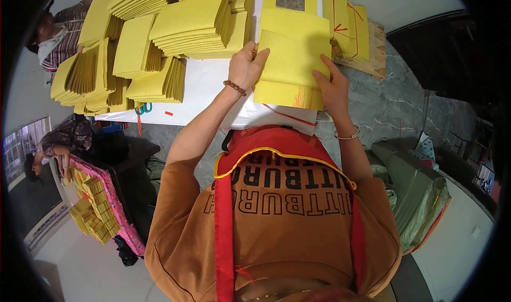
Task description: Assembling and stacking yellow joss paper sheets with silver foil centers.
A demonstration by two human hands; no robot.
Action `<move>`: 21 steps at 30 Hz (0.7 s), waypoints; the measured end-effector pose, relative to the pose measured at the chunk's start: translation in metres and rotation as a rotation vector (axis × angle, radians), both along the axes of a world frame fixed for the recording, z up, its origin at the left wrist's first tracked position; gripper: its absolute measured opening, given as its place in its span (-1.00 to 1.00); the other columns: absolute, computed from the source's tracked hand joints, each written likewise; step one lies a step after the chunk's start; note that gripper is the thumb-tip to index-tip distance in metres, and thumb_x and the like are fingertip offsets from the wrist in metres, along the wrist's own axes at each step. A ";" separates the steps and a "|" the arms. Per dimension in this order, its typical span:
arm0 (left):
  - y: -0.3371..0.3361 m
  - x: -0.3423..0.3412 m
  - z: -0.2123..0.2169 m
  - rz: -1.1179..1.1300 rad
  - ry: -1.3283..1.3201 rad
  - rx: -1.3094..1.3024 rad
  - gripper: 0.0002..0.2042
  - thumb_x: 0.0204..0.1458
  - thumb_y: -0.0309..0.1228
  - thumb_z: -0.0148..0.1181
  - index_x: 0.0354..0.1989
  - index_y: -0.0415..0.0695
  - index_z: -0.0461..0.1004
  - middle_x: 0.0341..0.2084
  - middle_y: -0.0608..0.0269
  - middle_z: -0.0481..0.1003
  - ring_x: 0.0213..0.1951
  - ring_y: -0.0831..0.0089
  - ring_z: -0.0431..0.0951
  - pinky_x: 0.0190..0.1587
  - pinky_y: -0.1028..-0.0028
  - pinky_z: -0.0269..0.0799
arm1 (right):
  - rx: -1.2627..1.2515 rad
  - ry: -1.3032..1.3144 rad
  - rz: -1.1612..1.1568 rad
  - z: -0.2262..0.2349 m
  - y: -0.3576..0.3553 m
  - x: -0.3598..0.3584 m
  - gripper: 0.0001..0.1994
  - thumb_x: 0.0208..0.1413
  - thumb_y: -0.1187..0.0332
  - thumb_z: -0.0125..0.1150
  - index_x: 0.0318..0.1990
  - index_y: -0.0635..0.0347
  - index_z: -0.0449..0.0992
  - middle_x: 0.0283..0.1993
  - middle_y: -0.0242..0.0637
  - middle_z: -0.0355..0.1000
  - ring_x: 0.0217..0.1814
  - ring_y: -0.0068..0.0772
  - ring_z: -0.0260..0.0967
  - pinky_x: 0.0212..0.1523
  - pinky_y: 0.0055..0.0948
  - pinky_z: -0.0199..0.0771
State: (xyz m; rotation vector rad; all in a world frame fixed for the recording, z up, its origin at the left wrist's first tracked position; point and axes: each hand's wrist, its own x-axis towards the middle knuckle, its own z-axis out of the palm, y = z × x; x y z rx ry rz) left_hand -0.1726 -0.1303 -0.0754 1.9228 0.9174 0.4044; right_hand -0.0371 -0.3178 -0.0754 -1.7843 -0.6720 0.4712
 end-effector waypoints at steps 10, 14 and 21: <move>-0.013 -0.002 0.029 0.044 -0.059 0.059 -0.72 0.00 -0.24 0.17 -0.26 -0.20 0.38 -0.65 0.14 0.44 -0.59 0.24 0.44 -0.50 0.34 0.31 | -0.087 -0.138 -0.061 -0.003 0.005 -0.004 -0.58 0.02 0.35 0.19 0.08 0.19 0.41 -0.09 0.00 0.47 -0.09 -0.25 0.46 -0.09 -0.40 0.37; -0.031 -0.007 0.048 -0.071 -0.039 0.673 -0.62 -0.05 -0.20 0.21 -0.09 -0.10 0.39 -0.15 0.08 0.42 -0.09 0.16 0.38 -0.11 0.14 0.24 | -0.128 -0.139 -0.076 0.000 0.005 -0.004 -0.57 0.02 0.35 0.19 0.09 0.19 0.40 -0.07 -0.01 0.47 -0.07 -0.28 0.45 -0.08 -0.42 0.37; -0.035 0.022 0.023 -0.550 0.005 0.919 -0.45 -0.01 0.05 0.05 0.15 0.08 0.30 0.14 0.07 0.24 0.23 0.06 0.10 0.21 -0.04 -0.06 | -0.082 0.008 -0.059 0.015 0.008 -0.010 -0.58 0.05 0.44 0.14 0.11 0.31 0.37 0.04 -0.06 0.42 0.02 -0.41 0.36 0.02 -0.47 0.32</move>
